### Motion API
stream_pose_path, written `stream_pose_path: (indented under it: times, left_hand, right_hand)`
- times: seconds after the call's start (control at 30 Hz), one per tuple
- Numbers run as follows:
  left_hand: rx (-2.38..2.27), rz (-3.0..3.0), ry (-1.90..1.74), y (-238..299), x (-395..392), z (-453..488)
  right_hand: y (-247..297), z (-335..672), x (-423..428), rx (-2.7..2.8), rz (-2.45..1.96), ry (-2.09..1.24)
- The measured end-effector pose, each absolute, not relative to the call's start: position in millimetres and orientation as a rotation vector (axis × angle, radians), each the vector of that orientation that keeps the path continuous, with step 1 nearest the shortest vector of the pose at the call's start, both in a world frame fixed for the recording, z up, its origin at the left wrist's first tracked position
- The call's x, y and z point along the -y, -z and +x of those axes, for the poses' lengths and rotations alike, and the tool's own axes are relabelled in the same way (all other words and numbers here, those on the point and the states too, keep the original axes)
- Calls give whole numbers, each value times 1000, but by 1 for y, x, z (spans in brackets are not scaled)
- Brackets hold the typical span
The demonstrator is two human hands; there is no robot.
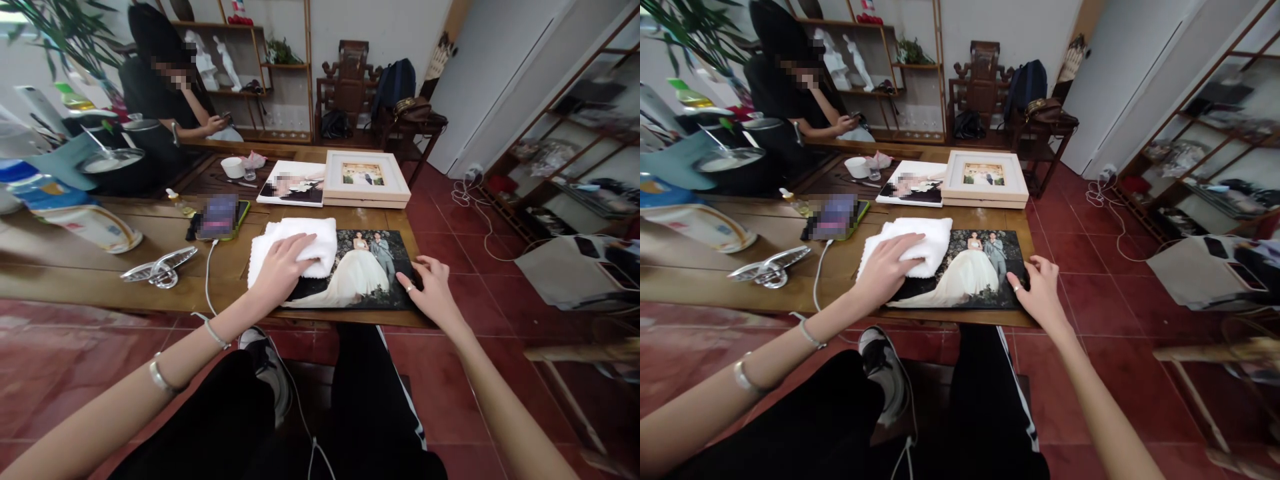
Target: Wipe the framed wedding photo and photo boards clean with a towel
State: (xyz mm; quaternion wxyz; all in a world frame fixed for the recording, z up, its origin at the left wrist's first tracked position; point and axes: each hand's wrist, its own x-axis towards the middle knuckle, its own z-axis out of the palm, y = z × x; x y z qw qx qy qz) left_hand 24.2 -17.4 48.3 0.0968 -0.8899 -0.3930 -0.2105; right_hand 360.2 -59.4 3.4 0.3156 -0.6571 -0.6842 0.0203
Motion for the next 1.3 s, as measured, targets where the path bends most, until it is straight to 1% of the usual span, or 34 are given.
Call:
stream_pose_path:
  times: [0.13, 0.3, 0.4, 0.57, 0.67, 0.8, 0.93, 1.03, 1.13, 1.23, 1.3]
  left_hand:
    - [1309, -2638, 493, -34, 19, 28]
    - [1396, -2656, 644, -24, 9, 16]
    - [1393, -2639, 717, -20, 4, 9]
    - [1362, -2545, 849, -9, -4, 1]
    - [1331, -2554, 819, -10, -9, -2]
    - [1243, -2655, 666, -41, -18, -4]
    - [1245, -2435, 872, -93, -30, -1]
    - [1167, -2499, 898, -123, -40, 2]
    - [1210, -2605, 794, -141, -49, 4]
    - [1301, -2442, 727, -154, -53, 6]
    - [1289, -2341, 774, -164, -53, 5]
  right_hand:
    - [-14, 352, 42, 1855, -1685, -159]
    - [-13, 335, -6, 1624, -1610, -338]
    - [-3, 324, -26, 1562, -1543, -350]
    - [0, 322, -19, 1729, -1405, -347]
    - [-5, 323, -12, 1732, -1317, -340]
    - [-8, 322, -12, 1681, -1302, -326]
    - [-7, 321, -15, 1694, -1340, -351]
    - [-6, 321, -16, 1694, -1335, -361]
    - [-6, 321, -16, 1685, -1336, -364]
    - [-6, 322, -16, 1666, -1326, -371]
    - [-5, 322, -16, 1661, -1312, -373]
